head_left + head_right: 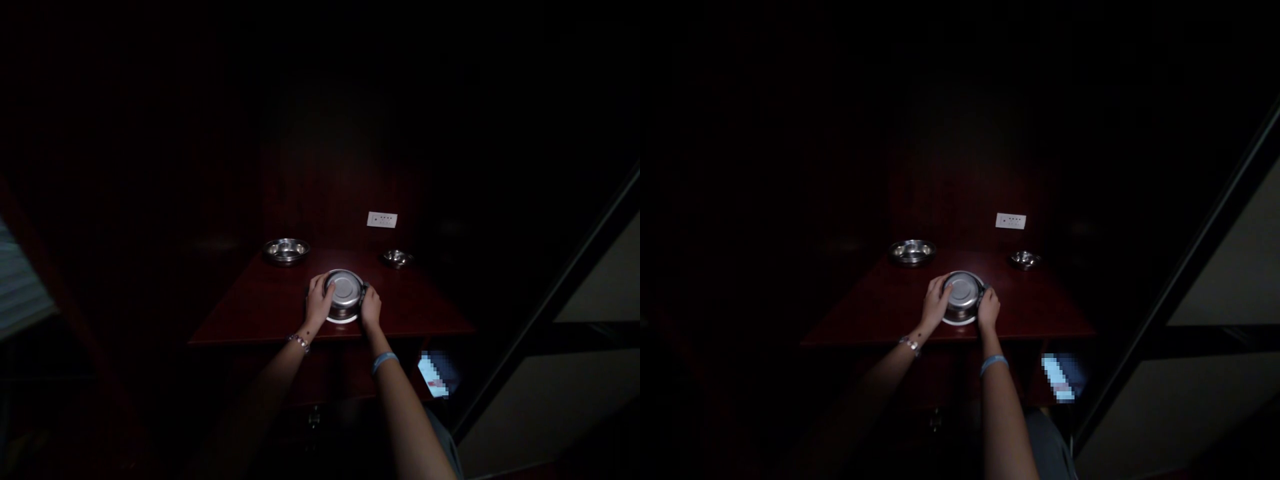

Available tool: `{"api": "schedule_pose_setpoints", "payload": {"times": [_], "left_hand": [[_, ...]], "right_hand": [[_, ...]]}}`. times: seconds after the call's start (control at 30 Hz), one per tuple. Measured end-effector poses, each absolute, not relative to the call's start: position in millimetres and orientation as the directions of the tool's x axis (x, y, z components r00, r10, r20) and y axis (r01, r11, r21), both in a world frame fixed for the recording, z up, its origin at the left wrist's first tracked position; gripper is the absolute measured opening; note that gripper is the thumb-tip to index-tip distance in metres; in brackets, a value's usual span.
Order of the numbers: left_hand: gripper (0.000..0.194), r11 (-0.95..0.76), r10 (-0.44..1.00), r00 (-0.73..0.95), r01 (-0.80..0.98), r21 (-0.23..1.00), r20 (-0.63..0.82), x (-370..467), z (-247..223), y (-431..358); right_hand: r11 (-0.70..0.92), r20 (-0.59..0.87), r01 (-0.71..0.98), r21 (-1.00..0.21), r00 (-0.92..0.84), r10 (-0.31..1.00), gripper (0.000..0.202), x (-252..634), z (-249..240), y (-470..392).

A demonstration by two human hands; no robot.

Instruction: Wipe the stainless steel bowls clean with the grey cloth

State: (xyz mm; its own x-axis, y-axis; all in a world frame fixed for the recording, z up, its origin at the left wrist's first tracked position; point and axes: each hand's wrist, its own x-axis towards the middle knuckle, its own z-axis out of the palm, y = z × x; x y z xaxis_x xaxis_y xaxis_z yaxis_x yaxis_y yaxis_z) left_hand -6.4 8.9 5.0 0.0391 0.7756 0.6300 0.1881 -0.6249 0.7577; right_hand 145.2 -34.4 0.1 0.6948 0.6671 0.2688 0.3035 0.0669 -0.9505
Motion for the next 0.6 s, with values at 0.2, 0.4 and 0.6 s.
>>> {"api": "schedule_pose_setpoints", "payload": {"times": [0.2, 0.4, 0.6], "left_hand": [[0.035, -0.634, 0.772, 0.041, 0.124, 0.763, 0.635, -5.4, 3.4, 11.4], [0.037, -0.629, 0.775, 0.027, 0.113, 0.769, 0.631, -4.7, 4.7, 10.7], [0.039, -0.637, 0.768, 0.033, 0.152, 0.756, 0.640, -5.5, 5.0, 9.7]], "right_hand": [[0.085, 0.295, 0.317, -0.945, 0.707, 0.643, 0.044, 146.5, 3.3, -38.0], [0.091, 0.316, 0.338, -0.937, 0.704, 0.636, 0.043, 143.5, 3.2, -39.2], [0.064, 0.310, 0.347, -0.936, 0.721, 0.620, 0.041, 143.2, 0.9, -37.7]]}}
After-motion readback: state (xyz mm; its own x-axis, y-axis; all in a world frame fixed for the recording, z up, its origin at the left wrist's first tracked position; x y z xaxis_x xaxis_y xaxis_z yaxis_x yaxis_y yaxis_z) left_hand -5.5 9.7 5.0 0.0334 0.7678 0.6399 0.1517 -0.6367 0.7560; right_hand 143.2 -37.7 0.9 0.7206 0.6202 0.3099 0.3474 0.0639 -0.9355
